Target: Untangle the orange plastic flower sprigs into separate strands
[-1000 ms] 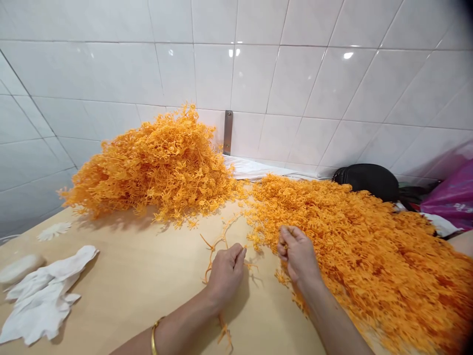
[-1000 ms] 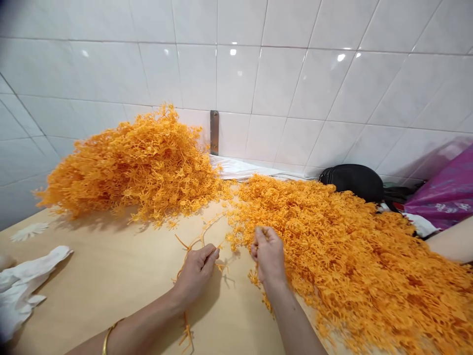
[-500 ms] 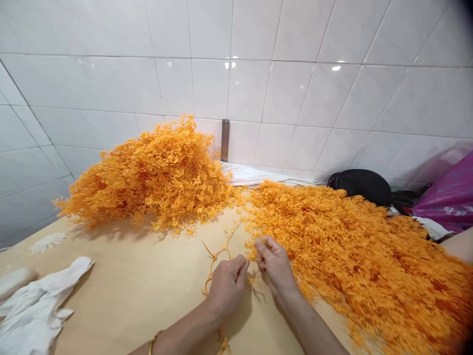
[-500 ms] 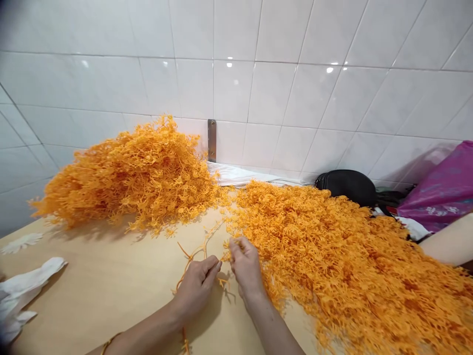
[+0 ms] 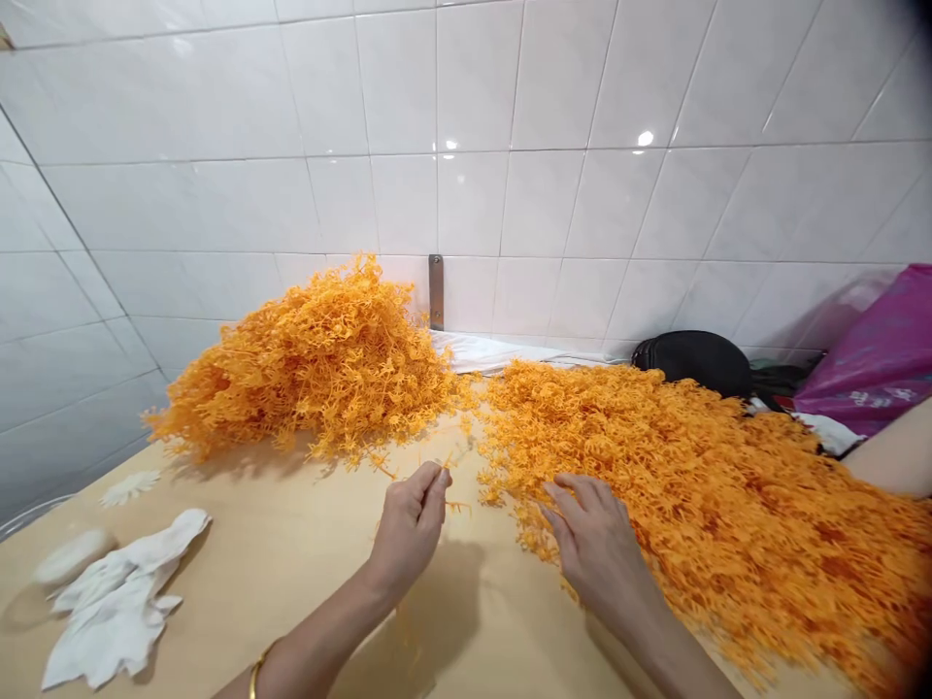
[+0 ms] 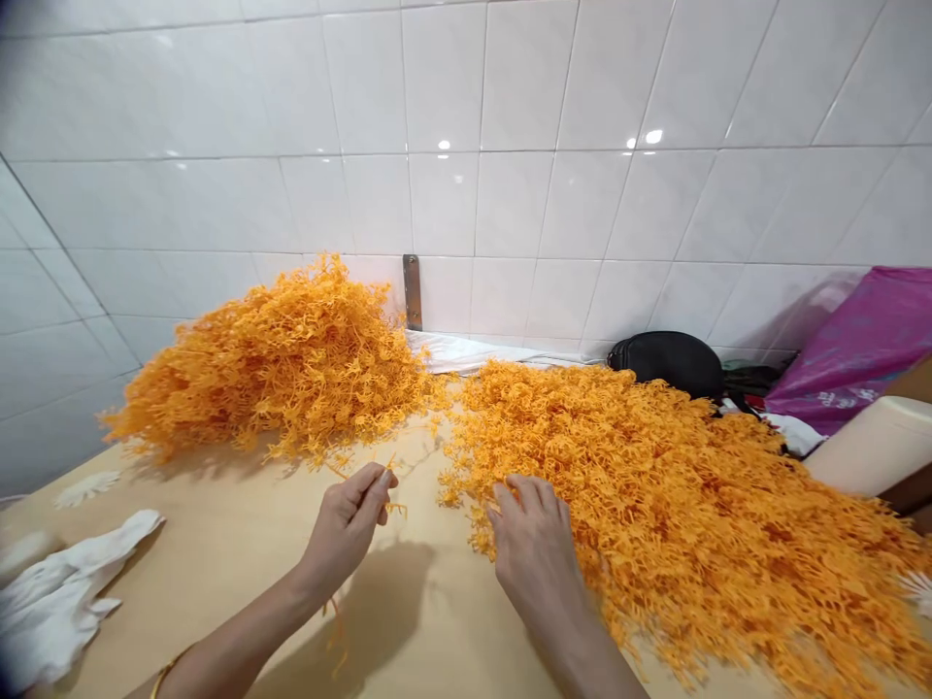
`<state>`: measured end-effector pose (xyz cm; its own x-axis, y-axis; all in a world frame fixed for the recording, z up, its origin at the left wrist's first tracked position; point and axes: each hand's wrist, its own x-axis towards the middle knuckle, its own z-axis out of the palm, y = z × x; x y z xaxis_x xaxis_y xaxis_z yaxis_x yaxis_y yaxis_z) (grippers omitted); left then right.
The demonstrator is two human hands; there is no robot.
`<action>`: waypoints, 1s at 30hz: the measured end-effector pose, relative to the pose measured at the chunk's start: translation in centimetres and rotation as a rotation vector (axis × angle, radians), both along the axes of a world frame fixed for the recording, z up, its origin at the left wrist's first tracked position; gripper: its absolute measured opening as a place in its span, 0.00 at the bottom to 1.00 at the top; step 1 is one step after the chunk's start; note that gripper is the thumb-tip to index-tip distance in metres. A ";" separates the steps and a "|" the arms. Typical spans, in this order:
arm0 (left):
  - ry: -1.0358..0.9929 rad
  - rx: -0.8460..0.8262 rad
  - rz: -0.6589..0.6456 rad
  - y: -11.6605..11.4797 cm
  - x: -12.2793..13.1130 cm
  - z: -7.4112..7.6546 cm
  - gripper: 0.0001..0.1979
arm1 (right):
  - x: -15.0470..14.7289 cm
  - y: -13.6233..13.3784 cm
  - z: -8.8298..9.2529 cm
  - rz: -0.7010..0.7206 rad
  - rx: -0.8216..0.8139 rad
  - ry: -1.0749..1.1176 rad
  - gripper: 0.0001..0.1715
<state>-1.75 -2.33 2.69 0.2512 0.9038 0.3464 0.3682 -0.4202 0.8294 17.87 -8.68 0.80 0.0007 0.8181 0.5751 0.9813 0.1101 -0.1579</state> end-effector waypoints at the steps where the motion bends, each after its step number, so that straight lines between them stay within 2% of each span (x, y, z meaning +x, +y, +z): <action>1: -0.015 0.002 -0.004 -0.3 -0.3 0.4 0.14 | 0.2 -0.6 0.1 0.021 -0.002 0.035 0.13; 4: -0.030 0.016 -0.040 -1.3 -1.1 0.9 0.13 | 0.1 -1.5 0.5 0.073 -0.012 0.166 0.12; 7: 0.044 0.062 -0.099 -2.6 -1.9 0.9 0.14 | -0.6 -1.1 1.1 0.079 0.021 0.275 0.14; 11: 0.229 0.210 -0.166 -4.4 -2.8 1.3 0.14 | -1.5 -0.8 2.3 0.095 0.016 0.341 0.16; 13: 0.384 0.293 -0.260 -5.4 -3.1 1.8 0.13 | -1.7 -1.3 2.7 0.090 0.040 0.337 0.17; 18: 0.816 0.588 -0.618 -8.0 -2.5 2.8 0.06 | -1.3 -4.8 2.3 0.084 0.153 0.223 0.22; 21: 0.953 0.709 -0.724 -9.2 -1.6 3.2 0.04 | -1.3 -7.3 2.0 0.126 0.057 0.126 0.26; 24: 1.006 0.807 -0.801 -10.0 -0.6 3.8 0.03 | -1.7 -9.3 2.1 0.151 -0.088 0.064 0.27; 27: 0.996 0.935 -0.844 -10.8 0.1 4.2 0.02 | -1.8 -10.5 2.2 0.078 -0.137 0.079 0.23; 30: 0.977 1.029 -0.893 -11.5 0.7 4.4 0.04 | -1.3 -11.2 2.3 -0.086 -0.040 0.144 0.12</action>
